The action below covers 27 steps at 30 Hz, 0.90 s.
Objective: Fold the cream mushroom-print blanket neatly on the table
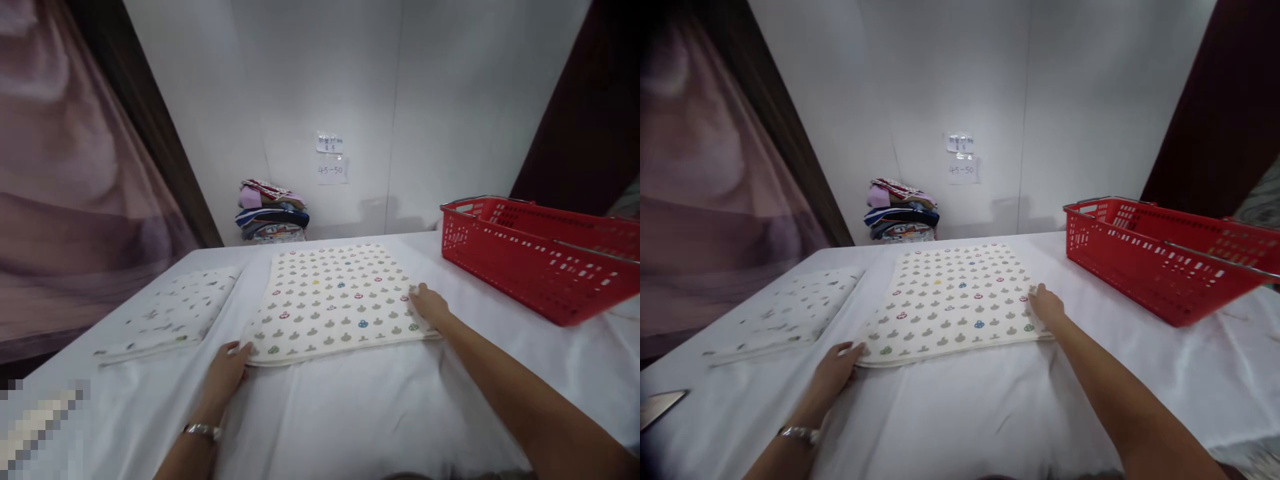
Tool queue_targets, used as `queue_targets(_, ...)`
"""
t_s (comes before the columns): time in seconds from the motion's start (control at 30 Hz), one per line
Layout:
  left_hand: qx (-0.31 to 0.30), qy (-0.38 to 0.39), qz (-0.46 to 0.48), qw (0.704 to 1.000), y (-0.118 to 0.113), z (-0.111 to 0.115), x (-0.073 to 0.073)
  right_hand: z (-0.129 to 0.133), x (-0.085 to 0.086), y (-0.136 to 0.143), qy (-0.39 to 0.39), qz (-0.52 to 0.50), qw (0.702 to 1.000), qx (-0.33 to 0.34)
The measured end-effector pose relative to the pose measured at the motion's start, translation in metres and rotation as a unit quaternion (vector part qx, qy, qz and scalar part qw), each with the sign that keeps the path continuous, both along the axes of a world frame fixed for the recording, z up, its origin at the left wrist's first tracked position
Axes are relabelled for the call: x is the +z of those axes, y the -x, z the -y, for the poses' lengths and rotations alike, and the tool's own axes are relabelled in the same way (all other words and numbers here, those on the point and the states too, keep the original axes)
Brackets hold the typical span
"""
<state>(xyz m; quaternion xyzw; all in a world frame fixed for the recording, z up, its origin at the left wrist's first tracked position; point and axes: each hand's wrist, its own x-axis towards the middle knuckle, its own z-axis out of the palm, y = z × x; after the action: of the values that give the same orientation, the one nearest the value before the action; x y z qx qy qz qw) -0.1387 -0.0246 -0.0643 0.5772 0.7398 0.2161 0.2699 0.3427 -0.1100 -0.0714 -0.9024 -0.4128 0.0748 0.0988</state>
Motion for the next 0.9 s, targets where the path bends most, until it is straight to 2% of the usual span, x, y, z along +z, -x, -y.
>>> queue_targets(0.1,-0.012,0.024,-0.006,1.0,-0.002,0.001,0.0,0.011,-0.004,-0.002,0.011,-0.021,1.0,0.005)
queue_targets(0.27,-0.026,0.003,-0.021,0.999,-0.005,0.006,0.005,0.03,-0.01,-0.009,0.008,-0.019,1.0,0.005)
queue_targets(0.47,-0.049,-0.02,-0.157,0.986,-0.014,0.015,0.009,0.04,-0.013,-0.013,0.022,0.005,1.0,0.015)
queue_targets(0.67,-0.058,0.001,-0.201,0.978,-0.022,0.021,0.016,0.044,-0.004,-0.015,0.008,0.004,1.0,0.003)
queue_targets(0.77,-0.052,-0.014,-0.215,0.975,-0.019,0.025,0.021,0.055,0.0,-0.018,-0.047,0.013,0.998,0.026)
queue_targets(0.83,-0.055,-0.071,-0.219,0.972,-0.018,0.029,0.023,0.069,0.0,-0.018,-0.126,0.024,0.988,0.083)
queue_targets(0.9,-0.097,-0.159,-0.217,0.958,-0.022,0.034,0.024,0.085,0.0,-0.016,-0.2,0.012,0.966,0.164)
